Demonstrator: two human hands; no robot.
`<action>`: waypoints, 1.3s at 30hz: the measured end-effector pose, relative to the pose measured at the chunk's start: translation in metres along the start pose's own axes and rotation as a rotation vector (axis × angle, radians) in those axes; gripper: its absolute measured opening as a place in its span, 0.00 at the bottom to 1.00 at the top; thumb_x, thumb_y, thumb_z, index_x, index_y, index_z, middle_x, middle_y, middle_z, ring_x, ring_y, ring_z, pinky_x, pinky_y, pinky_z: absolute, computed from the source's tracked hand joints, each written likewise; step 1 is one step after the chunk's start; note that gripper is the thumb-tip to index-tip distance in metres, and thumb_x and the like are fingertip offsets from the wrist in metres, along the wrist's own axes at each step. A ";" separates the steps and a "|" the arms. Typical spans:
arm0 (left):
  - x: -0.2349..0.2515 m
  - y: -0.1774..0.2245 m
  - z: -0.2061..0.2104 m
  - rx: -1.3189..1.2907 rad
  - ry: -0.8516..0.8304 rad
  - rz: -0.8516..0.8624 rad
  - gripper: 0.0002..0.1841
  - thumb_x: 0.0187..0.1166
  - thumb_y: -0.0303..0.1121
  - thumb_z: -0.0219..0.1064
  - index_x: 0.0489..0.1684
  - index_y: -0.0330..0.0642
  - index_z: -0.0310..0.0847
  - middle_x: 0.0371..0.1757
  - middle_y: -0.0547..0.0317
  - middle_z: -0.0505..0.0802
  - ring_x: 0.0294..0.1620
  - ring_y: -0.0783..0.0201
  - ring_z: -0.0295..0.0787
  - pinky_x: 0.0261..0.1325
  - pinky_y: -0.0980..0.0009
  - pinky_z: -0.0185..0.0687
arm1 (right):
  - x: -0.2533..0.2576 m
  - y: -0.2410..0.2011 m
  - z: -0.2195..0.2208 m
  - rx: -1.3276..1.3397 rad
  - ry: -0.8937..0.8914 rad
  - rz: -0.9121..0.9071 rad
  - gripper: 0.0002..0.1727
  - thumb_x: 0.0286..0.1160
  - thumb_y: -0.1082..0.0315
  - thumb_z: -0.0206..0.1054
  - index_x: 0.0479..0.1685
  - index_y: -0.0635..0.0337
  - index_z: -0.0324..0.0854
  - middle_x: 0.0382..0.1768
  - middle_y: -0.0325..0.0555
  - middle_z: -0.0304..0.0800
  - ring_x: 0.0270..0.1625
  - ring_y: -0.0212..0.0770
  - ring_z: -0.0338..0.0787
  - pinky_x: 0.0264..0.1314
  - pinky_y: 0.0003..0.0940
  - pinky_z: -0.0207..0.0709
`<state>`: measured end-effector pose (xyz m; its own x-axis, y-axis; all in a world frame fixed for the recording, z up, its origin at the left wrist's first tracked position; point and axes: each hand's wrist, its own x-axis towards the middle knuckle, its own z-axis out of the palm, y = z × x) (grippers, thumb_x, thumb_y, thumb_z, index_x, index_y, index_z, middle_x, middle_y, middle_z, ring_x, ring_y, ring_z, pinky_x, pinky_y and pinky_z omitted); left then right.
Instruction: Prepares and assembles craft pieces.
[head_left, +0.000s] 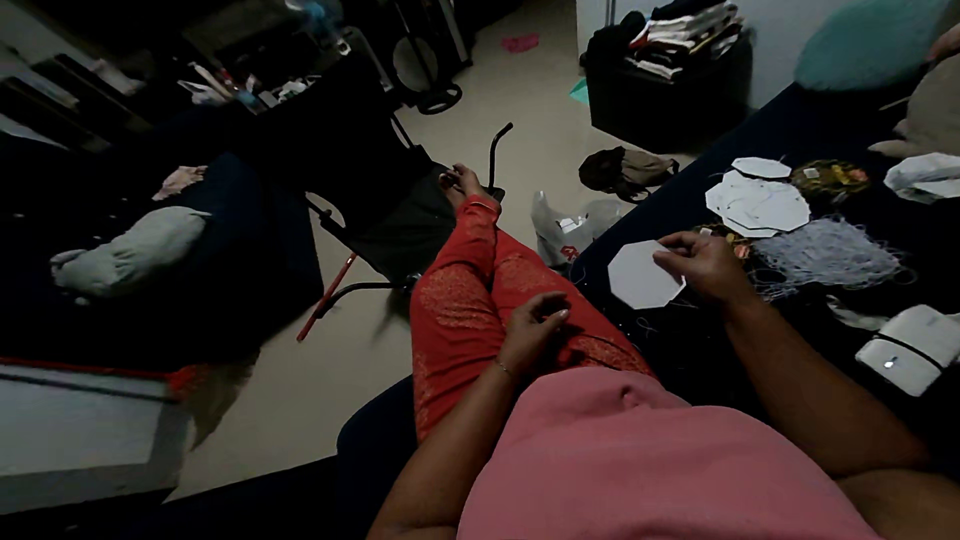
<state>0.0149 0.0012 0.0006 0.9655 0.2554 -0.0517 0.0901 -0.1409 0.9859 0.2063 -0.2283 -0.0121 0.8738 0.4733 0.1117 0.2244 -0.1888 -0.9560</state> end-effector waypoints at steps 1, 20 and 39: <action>0.000 0.002 0.002 -0.025 0.006 0.007 0.19 0.81 0.25 0.64 0.69 0.26 0.76 0.56 0.52 0.91 0.54 0.68 0.89 0.55 0.72 0.86 | -0.005 -0.007 0.011 0.037 -0.047 -0.012 0.09 0.76 0.71 0.72 0.50 0.66 0.87 0.30 0.43 0.91 0.28 0.30 0.87 0.38 0.32 0.85; -0.007 0.002 -0.001 -0.179 0.061 -0.020 0.10 0.81 0.22 0.62 0.55 0.27 0.81 0.44 0.57 0.90 0.43 0.71 0.88 0.51 0.72 0.86 | -0.031 -0.023 0.083 0.179 -0.403 -0.087 0.22 0.64 0.74 0.76 0.61 0.64 0.82 0.53 0.47 0.92 0.51 0.34 0.92 0.58 0.33 0.88; -0.005 -0.009 -0.001 -0.432 -0.086 -0.027 0.11 0.88 0.27 0.47 0.45 0.37 0.78 0.36 0.66 0.89 0.40 0.74 0.87 0.52 0.71 0.86 | -0.034 -0.025 0.094 0.102 -0.493 -0.196 0.25 0.63 0.74 0.77 0.63 0.66 0.81 0.55 0.52 0.90 0.52 0.37 0.90 0.59 0.36 0.85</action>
<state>0.0092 0.0021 -0.0082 0.9827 0.1704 -0.0730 0.0223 0.2823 0.9591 0.1303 -0.1585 -0.0177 0.5083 0.8435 0.1733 0.2985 0.0162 -0.9543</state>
